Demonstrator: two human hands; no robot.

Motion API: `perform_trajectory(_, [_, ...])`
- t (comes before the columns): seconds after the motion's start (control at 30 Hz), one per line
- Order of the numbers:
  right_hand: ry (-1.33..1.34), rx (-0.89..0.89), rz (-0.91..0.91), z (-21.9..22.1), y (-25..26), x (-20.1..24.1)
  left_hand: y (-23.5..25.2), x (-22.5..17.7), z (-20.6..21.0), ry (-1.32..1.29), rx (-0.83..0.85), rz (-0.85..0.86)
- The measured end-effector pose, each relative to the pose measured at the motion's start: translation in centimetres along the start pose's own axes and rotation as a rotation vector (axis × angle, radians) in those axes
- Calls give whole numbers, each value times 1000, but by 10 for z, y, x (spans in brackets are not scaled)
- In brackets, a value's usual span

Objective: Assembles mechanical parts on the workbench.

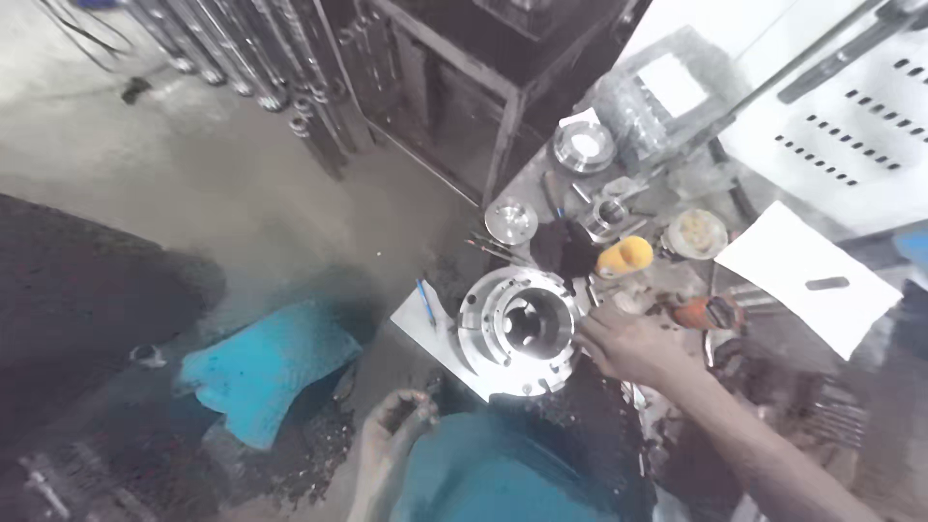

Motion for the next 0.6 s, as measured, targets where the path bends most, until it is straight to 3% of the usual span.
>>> perform_trajectory(0.3, [-79,-59,194,12,1,2,5,-3,0,-44,19,-17])
perform_trajectory(0.5, [-25,306,202,-4,7,3,4,-6,-1,-47,42,-47])
perform_trajectory(0.6, [-39,237,126,0,6,6,4,-9,-5,-40,44,-22])
Point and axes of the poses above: each hand's wrist, its own y-axis towards the middle knuckle, its own z-axis out of the palm, x = y × z, the point moved 4 cm from there along y, towards the middle knuckle, and after that the axes turned 8 degrees about x, right-handed, at the moved point
